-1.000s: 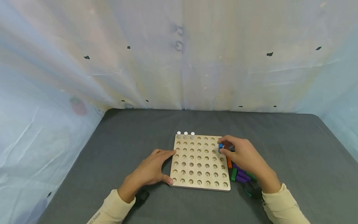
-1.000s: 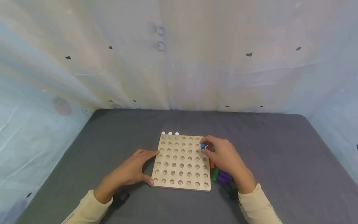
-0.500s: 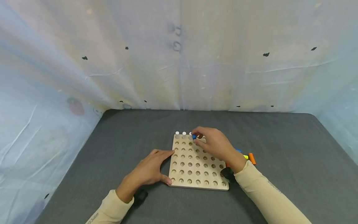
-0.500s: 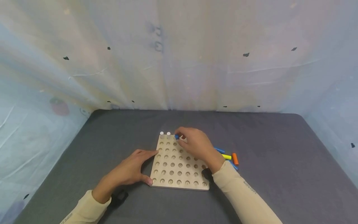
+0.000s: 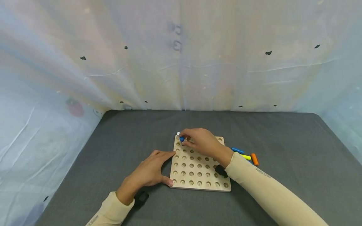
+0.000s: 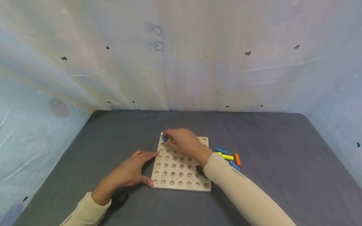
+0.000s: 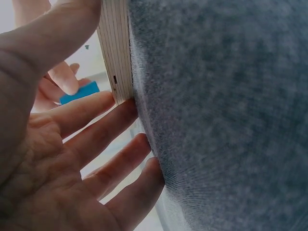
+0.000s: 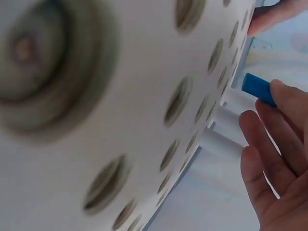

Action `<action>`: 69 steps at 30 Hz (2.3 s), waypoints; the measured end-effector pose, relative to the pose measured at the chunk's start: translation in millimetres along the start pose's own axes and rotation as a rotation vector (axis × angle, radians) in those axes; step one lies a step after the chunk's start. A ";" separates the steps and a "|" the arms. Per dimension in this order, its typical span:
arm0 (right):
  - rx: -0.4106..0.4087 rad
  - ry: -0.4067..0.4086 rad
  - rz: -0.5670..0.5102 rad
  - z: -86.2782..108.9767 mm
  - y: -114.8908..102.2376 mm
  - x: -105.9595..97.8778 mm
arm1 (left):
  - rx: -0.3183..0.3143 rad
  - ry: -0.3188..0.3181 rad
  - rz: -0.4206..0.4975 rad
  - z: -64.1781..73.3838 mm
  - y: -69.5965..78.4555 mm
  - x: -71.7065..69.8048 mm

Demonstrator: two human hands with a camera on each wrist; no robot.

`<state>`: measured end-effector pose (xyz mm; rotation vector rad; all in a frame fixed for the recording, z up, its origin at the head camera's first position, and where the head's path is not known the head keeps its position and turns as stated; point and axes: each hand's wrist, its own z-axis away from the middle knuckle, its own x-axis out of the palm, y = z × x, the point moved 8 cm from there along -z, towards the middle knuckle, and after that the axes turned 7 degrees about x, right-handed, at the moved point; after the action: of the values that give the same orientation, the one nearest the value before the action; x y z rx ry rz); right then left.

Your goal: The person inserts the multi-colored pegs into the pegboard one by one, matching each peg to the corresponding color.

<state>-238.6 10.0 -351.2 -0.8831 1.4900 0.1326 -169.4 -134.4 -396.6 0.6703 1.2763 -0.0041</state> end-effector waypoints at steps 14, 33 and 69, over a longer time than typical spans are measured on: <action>-0.007 -0.012 0.029 -8.7 -6.2 11.5 | 0.008 0.012 0.017 0.8 0.6 1.4; 0.041 -0.018 0.063 -12.1 -6.4 13.4 | -0.008 0.021 0.004 1.1 -1.1 -0.3; 0.306 0.114 -0.007 105.7 29.6 -40.5 | -0.034 0.032 -0.002 1.7 -3.1 -1.5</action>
<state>-176.6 109.1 -344.5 -0.6570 1.5622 -0.1501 -169.5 -138.2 -396.5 0.6425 1.3046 0.0267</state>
